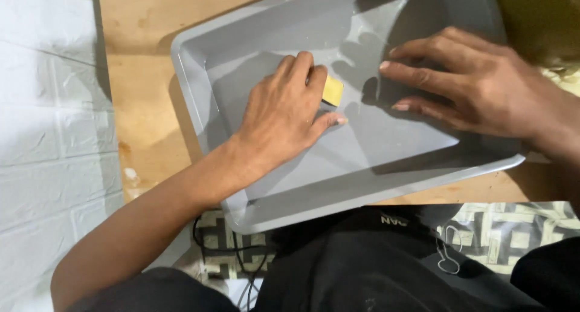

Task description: Using a small square metal mold to shape and arrange small yellow dough pieces into a baking tray.

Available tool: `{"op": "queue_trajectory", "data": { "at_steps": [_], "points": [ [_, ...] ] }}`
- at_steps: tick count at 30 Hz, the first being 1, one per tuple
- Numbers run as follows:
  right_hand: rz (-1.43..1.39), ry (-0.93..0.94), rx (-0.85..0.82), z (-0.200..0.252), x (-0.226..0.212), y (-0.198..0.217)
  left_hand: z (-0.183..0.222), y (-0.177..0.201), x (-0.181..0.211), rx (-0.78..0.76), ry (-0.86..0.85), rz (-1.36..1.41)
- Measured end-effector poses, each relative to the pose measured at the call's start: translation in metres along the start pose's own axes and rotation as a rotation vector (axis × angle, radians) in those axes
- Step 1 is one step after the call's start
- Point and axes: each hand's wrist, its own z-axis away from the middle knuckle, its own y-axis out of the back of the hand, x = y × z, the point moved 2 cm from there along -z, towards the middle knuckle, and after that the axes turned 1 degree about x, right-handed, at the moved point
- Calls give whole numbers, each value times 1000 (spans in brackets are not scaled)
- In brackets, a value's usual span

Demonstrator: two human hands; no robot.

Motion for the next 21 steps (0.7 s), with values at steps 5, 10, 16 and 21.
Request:
{"op": "queue_trajectory", "data": {
  "at_steps": [5, 10, 16, 21],
  "points": [
    [52, -11, 72, 15, -3, 4, -1, -4, 4, 83, -1, 83],
    [85, -21, 87, 20, 2, -1, 1, -6, 5, 16, 23, 132],
    [168, -27, 43, 21, 5, -5, -2, -11, 5, 28, -32, 86],
    [165, -10, 26, 21, 7, -6, 0, -22, 8, 102, -64, -71]
  ]
}}
